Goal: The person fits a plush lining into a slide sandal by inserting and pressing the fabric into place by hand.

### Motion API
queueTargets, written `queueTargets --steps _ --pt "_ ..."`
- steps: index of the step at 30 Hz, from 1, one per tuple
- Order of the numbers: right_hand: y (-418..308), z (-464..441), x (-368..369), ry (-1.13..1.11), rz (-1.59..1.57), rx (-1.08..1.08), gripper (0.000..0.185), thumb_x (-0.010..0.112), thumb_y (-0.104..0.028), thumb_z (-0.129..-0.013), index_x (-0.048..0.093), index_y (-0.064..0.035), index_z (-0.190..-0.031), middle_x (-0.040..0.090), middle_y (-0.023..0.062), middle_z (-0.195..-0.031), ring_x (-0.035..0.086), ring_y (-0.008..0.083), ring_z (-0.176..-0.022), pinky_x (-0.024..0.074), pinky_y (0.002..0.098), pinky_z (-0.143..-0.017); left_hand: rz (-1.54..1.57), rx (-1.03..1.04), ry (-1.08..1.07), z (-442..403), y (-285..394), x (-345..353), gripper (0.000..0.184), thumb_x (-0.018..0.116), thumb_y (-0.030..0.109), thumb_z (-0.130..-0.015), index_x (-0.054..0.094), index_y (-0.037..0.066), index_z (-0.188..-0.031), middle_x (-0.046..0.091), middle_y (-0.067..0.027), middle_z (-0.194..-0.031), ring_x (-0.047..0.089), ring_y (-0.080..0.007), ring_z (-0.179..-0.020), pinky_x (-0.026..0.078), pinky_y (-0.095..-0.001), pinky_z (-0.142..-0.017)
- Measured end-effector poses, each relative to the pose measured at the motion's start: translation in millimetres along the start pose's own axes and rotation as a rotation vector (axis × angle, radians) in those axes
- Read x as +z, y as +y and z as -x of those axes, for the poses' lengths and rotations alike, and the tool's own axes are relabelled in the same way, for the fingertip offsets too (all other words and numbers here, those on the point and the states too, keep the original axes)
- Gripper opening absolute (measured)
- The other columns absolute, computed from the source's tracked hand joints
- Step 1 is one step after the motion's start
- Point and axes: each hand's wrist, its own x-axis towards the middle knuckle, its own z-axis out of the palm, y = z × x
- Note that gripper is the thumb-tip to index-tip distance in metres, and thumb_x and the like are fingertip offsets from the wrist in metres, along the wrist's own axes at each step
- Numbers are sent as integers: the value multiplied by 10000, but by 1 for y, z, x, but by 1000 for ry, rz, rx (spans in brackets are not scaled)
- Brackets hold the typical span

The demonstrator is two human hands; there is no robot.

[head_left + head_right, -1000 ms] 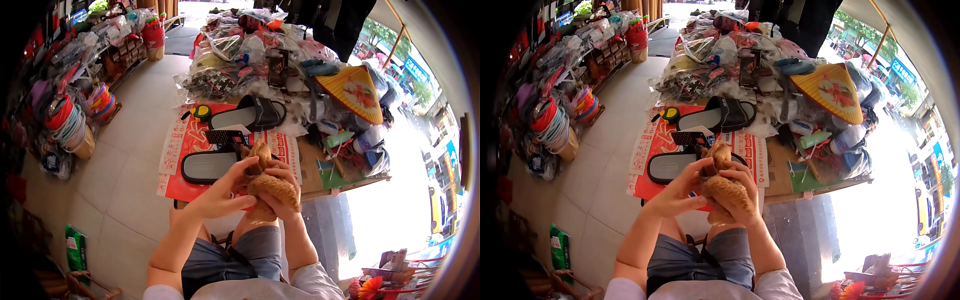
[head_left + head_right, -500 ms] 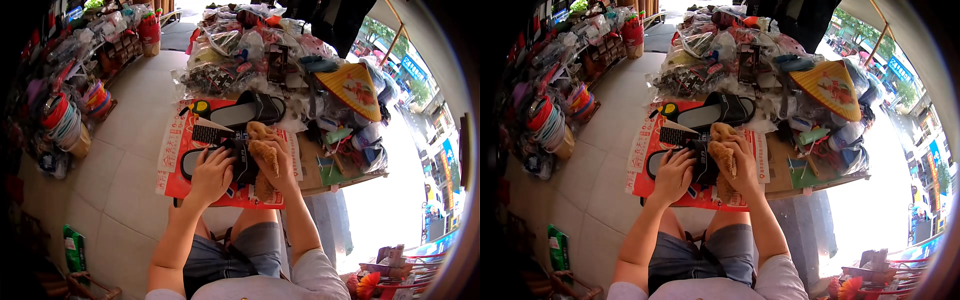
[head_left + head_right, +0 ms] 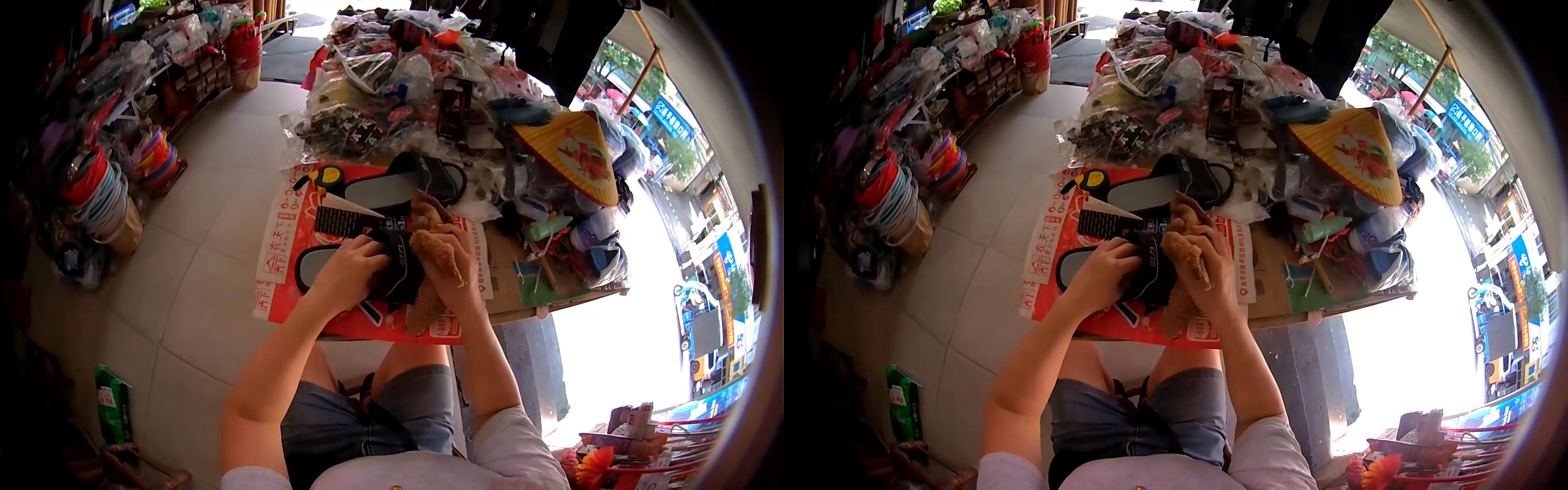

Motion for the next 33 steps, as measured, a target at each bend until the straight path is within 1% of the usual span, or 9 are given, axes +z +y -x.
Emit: queueTargets --steps 4,6,8,12,19,22,24,26,33 --pt "13 -2 -31 42 343 -64 342 739 -12 -758 675 -45 -1092 623 158 -1196 600 392 -1116 484 428 -945 -9 -14 71 1 1 0 276 697 -14 -714 675 48 -982 660 -93 -1082 596 -313 -1088 494 -417 -963" --pt "3 -5 -32 81 315 -67 358 735 -4 -759 679 -46 -1110 627 158 -1197 597 393 -1132 487 435 -962 -19 -15 85 1 2 0 285 705 -4 -710 678 51 -988 663 -92 -1069 602 -310 -1077 499 -419 -954" --pt "-26 -4 -21 79 -28 -121 430 736 8 -714 677 -49 -1136 617 154 -1228 576 394 -1178 483 451 -990 -96 -26 126 4 4 1 286 717 29 -703 682 60 -985 670 -94 -1055 619 -315 -1044 513 -430 -926" --pt "-31 5 5 -87 202 -252 429 765 -37 -706 685 -90 -1124 588 147 -1291 558 400 -1172 490 472 -969 -147 -30 153 14 5 0 300 713 54 -708 692 73 -1006 685 -96 -1094 637 -317 -1045 514 -434 -926" --pt "12 22 -42 67 286 -61 389 682 70 -716 679 -64 -1081 619 136 -1220 584 398 -1116 502 458 -922 -242 -112 311 47 15 -9 200 715 84 -804 733 102 -1002 697 -98 -1196 625 -296 -1139 480 -422 -963" --pt "-3 13 -41 180 76 -114 389 763 -49 -718 677 -66 -1097 620 149 -1221 579 404 -1147 487 459 -960 -270 -123 298 45 15 -6 161 704 92 -841 739 92 -998 698 -104 -1196 620 -312 -1134 476 -431 -971" --pt "-19 11 -30 76 -35 -134 414 768 -83 -726 660 -74 -1125 595 142 -1262 563 411 -1185 482 462 -971 -299 -116 280 48 15 -6 158 695 92 -854 738 90 -1006 698 -101 -1198 618 -317 -1134 475 -437 -978" --pt "-20 18 -10 -43 109 -177 430 755 -77 -731 630 -100 -1142 581 120 -1261 549 379 -1184 532 446 -880 -271 -93 256 48 13 -4 156 686 91 -862 735 84 -1010 697 -101 -1196 615 -319 -1146 474 -443 -984" --pt "3 27 -46 -60 203 84 454 776 -86 -715 624 -110 -1142 598 110 -1186 618 368 -1066 541 442 -838 -269 -105 250 50 10 -7 155 668 144 -886 728 74 -1011 691 -116 -1200 606 -330 -1171 458 -460 -1006"
